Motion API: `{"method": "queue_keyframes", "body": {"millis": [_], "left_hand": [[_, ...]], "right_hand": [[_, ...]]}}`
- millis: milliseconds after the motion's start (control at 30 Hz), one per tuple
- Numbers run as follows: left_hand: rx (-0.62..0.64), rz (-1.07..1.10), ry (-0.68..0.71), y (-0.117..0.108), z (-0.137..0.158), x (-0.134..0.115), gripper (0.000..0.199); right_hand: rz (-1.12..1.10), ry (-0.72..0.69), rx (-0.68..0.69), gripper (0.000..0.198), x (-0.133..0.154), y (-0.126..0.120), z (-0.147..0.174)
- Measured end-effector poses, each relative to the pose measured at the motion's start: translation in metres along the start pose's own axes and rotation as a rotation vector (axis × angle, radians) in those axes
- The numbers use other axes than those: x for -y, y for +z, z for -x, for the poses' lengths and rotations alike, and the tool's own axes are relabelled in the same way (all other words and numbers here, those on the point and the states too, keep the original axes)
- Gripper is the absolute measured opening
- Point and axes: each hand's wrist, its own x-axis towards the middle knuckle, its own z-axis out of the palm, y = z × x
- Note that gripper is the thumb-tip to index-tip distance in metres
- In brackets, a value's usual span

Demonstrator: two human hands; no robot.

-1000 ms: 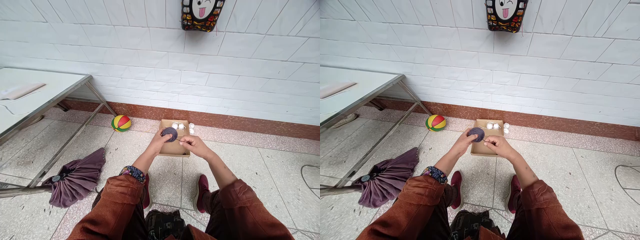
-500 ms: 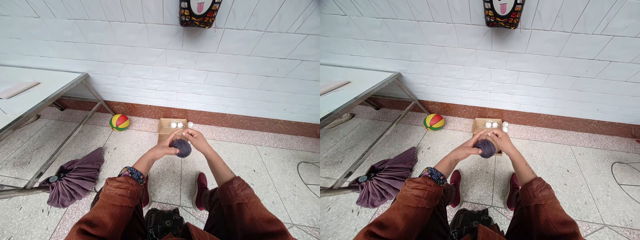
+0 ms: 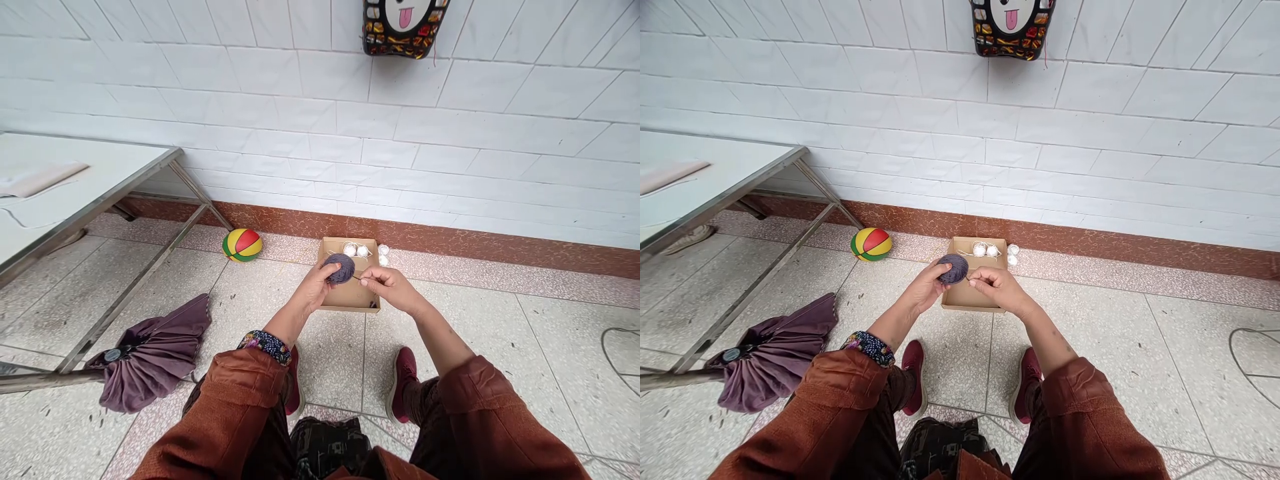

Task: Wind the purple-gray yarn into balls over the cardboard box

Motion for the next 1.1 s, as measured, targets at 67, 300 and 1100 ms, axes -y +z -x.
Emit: {"method": "queue_keyframes", "body": {"millis": [67, 300, 1100], "left_hand": [[-0.021, -0.134, -0.003, -0.001, -0.001, 0.004, 0.041], [0.293, -0.302, -0.114, 0.009, 0.015, 0.006, 0.077], [0.122, 0.101, 0.048, 0.028, 0.002, 0.0, 0.045]], "right_hand": [[-0.056, -0.039, 0.02, 0.029, 0.004, -0.001, 0.001], [-0.063, -0.07, -0.097, 0.024, 0.001, -0.005, -0.003], [0.122, 0.004, -0.046, 0.021, -0.019, -0.004, 0.001]]}}
